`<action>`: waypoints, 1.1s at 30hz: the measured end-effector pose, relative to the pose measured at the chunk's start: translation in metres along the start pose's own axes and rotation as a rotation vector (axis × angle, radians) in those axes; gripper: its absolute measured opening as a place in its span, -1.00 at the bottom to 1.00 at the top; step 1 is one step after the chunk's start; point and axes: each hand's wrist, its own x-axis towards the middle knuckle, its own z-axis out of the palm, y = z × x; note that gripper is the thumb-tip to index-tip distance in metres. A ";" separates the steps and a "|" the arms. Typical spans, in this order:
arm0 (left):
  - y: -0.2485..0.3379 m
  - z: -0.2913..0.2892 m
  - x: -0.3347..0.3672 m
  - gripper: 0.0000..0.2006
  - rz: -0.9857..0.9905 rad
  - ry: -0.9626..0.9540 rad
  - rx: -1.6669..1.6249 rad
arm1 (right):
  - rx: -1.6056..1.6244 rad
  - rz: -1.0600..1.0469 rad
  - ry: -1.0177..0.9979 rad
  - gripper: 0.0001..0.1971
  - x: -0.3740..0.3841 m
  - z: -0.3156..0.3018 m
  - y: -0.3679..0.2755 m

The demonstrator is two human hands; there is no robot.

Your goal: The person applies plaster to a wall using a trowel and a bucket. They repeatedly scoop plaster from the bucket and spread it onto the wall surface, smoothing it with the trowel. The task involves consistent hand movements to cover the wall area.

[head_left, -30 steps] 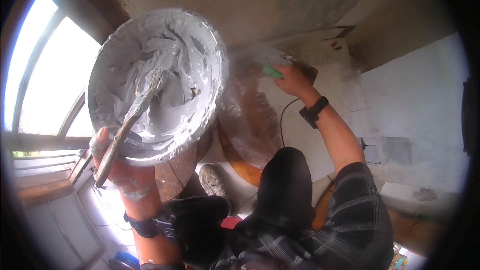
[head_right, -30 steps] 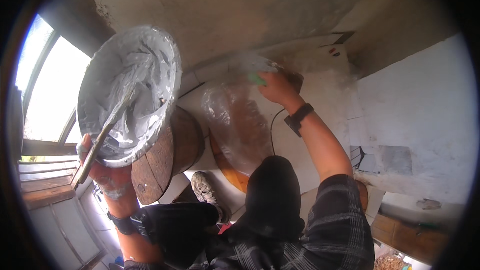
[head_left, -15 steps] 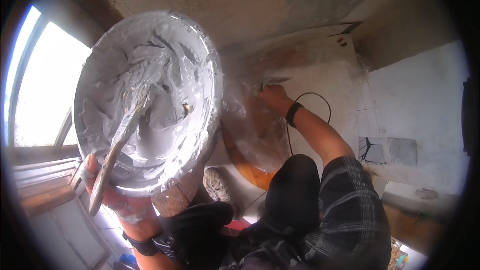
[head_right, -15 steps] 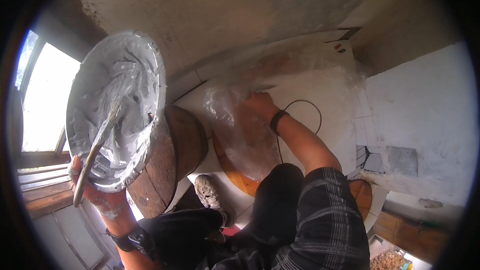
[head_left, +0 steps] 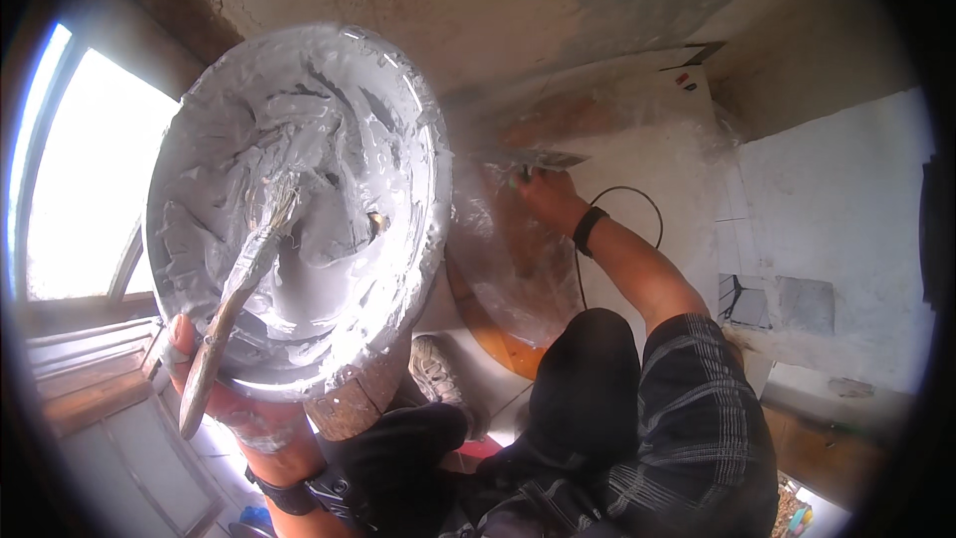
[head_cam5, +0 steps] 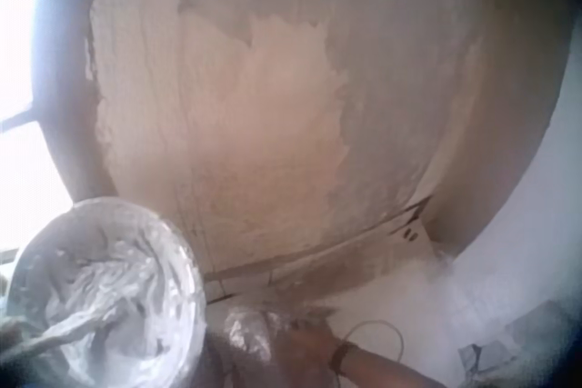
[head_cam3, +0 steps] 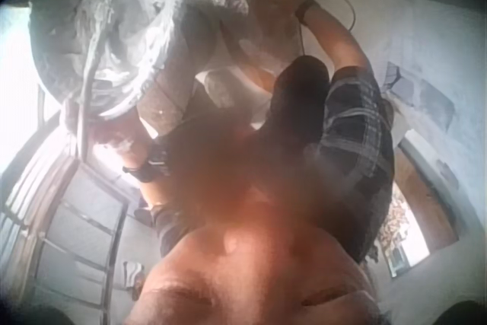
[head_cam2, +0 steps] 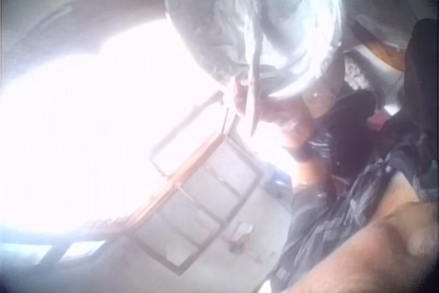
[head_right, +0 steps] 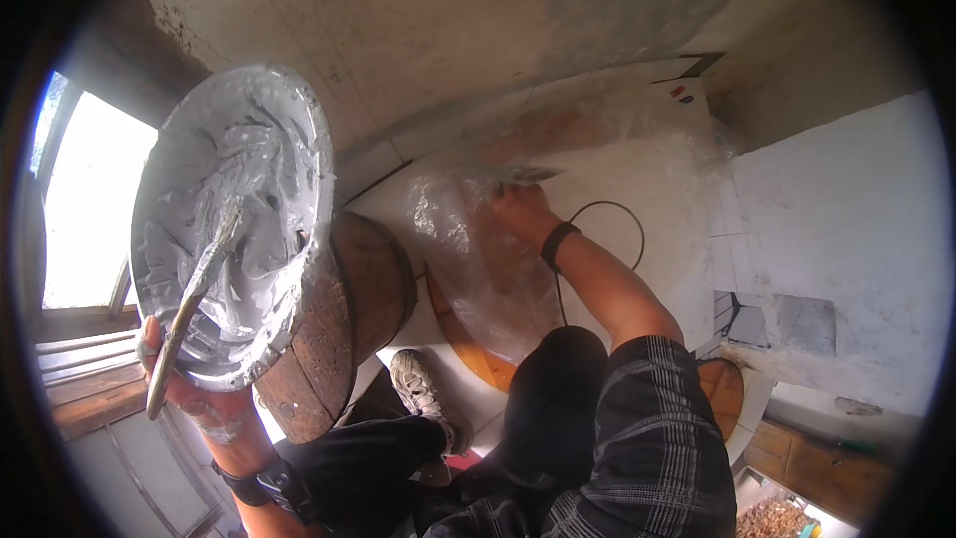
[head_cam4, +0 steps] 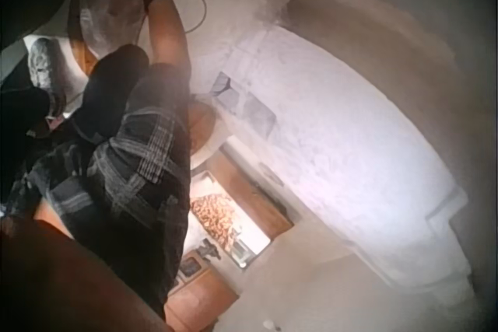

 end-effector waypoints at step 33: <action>-0.008 0.009 0.007 -0.50 -0.024 0.027 -0.068 | 0.096 0.072 0.261 -0.50 -0.017 -0.042 0.016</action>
